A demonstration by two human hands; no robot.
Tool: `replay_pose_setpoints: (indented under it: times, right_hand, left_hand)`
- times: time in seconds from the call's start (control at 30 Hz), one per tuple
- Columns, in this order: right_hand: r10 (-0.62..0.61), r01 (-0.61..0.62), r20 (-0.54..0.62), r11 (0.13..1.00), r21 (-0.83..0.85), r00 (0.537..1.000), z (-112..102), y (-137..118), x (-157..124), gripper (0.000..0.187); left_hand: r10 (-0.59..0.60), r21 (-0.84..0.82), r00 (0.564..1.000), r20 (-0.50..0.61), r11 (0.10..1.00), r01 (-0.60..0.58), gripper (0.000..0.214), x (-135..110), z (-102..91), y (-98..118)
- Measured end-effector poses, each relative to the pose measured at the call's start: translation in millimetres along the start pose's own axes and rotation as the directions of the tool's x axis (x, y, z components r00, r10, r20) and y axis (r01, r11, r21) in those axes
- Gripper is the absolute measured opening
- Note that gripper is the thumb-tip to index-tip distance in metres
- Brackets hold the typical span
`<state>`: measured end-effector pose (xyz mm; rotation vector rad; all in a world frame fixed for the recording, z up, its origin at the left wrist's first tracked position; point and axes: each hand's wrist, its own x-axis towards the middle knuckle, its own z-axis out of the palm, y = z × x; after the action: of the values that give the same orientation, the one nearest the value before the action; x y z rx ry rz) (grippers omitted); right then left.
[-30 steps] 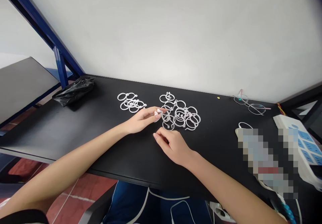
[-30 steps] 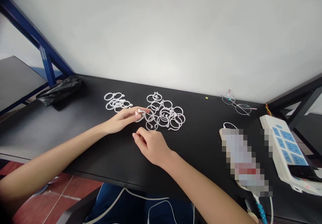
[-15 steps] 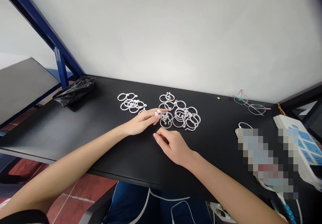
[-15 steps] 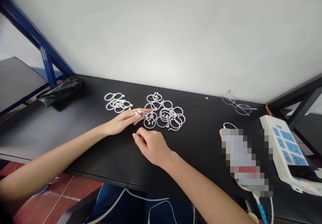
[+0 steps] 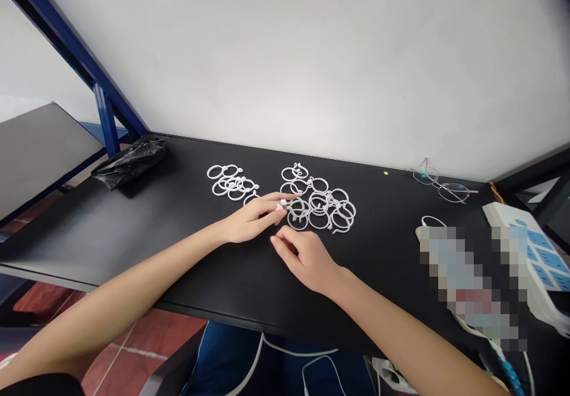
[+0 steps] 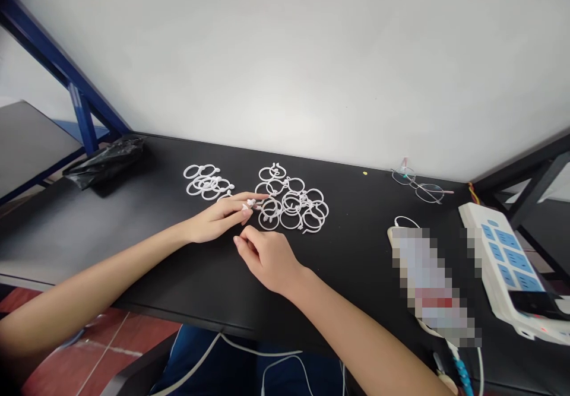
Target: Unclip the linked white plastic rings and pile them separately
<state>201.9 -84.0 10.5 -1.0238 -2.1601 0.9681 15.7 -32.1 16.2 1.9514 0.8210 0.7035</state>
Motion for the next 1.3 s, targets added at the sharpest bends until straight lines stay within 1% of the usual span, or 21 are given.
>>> replay_pose_setpoints:
  times: [0.13,0.3,0.5,0.6,0.73,0.87,1.03,1.17,1.3]
  right_hand:
    - [0.009,-0.009,0.008,1.0,0.004,1.0,-0.3,-0.3,0.0,0.026]
    - [0.014,-0.014,0.003,1.0,0.0,1.0,0.5,0.3,-0.1,0.026]
    - [0.01,-0.01,0.009,1.0,-0.001,1.0,1.1,1.3,0.0,0.026]
    - [0.008,-0.008,0.007,1.0,-0.002,1.0,0.7,1.2,-0.1,0.026]
    - [0.003,-0.003,-0.001,1.0,0.007,1.0,0.6,0.7,-0.5,0.026]
    - [-0.004,0.005,-0.035,1.0,0.027,0.999,1.7,1.5,-1.2,0.026]
    - [-0.023,0.029,-0.143,0.999,0.042,0.989,3.4,4.6,-1.2,0.026]
    - [-0.026,0.032,-0.172,0.999,0.034,0.985,4.5,6.5,-0.6,0.025]
    - [-0.028,0.032,-0.189,0.999,0.017,0.982,5.1,7.3,0.3,0.023]
  left_hand:
    - [0.021,0.074,0.997,-0.078,0.997,-0.015,0.042,-0.1,-0.7,-3.5]
    - [0.044,0.064,0.994,-0.099,0.997,-0.038,0.038,-0.5,-1.8,-5.5]
    - [0.082,0.067,0.98,-0.18,0.995,-0.071,0.027,0.4,-0.3,-6.6]
    - [0.076,0.029,0.973,-0.216,0.997,-0.071,0.025,0.2,0.8,-5.9]
    - [0.037,-0.053,0.967,-0.251,0.997,-0.052,0.028,-0.5,1.7,-5.0]
    - [0.009,-0.087,0.955,-0.296,0.996,-0.037,0.032,-1.2,2.4,-7.0]
    - [0.024,-0.132,0.953,-0.303,0.989,-0.067,0.034,-2.0,3.4,-8.3]
    - [0.017,-0.151,0.957,-0.291,0.987,-0.063,0.033,-3.0,3.7,-6.4]
    - [0.018,-0.134,0.958,-0.288,0.989,-0.059,0.034,-3.6,3.7,-5.1]
